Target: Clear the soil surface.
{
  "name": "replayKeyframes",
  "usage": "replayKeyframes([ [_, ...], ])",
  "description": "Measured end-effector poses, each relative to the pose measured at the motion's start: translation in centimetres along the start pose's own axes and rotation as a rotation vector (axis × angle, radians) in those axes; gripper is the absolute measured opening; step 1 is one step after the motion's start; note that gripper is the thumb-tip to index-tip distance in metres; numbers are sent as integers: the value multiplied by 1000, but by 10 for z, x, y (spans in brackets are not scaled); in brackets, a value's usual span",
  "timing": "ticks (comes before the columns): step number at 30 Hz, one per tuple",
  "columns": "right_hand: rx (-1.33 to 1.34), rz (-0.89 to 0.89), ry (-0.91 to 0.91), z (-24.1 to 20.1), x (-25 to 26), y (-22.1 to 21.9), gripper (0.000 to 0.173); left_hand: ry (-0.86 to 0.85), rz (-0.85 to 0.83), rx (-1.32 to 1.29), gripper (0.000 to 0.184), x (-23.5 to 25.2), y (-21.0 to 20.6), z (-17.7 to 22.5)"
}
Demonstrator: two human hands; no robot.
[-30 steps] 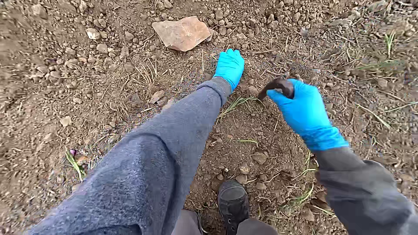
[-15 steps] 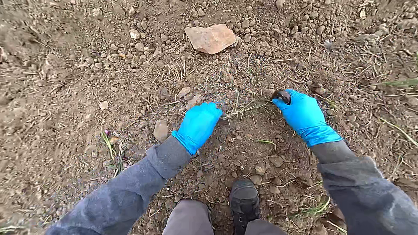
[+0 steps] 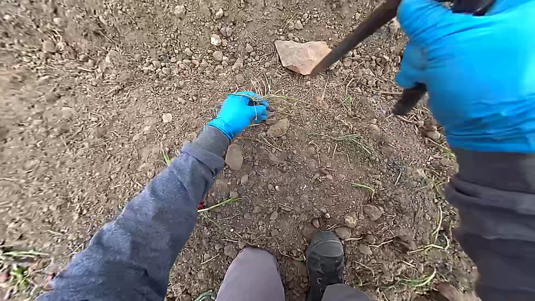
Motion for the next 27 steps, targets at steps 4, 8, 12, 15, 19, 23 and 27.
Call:
replayKeyframes([
  [4, -286, -164, -356, 64, -4, -136, 22, -57, 0, 488, 26, 24, -26, 39],
  [8, -359, -238, -398, 61, -47, -138, 28, -205, -205, 1063, 19, 51, -92, 26],
  [12, -148, 37, -236, -18, -78, -49, 6, -247, -160, 1037, 21, 62, -74, 14],
  [15, -106, 13, -301, 7, -86, -68, 5, -218, -58, 1197, 25, 40, -33, 36],
  [19, -265, -302, -504, 87, -106, -155, 22, -148, -204, 946, 24, -6, -50, 62],
  [23, -337, -260, -230, -11, -124, -92, 17, -314, -281, 1124, 12, -43, -127, 6],
  [27, -335, -149, -107, -30, -146, -75, 15, -386, -89, 1040, 30, -72, -108, -9],
])
Point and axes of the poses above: each hand's wrist, its own x-axis towards the middle knuckle, its own y-axis out of the back of the hand, z = x × y, the point moved 8 cm from there along x, towards the middle knuckle, and after that the axes turned 12 degrees about -x, right-handed, at the moved point
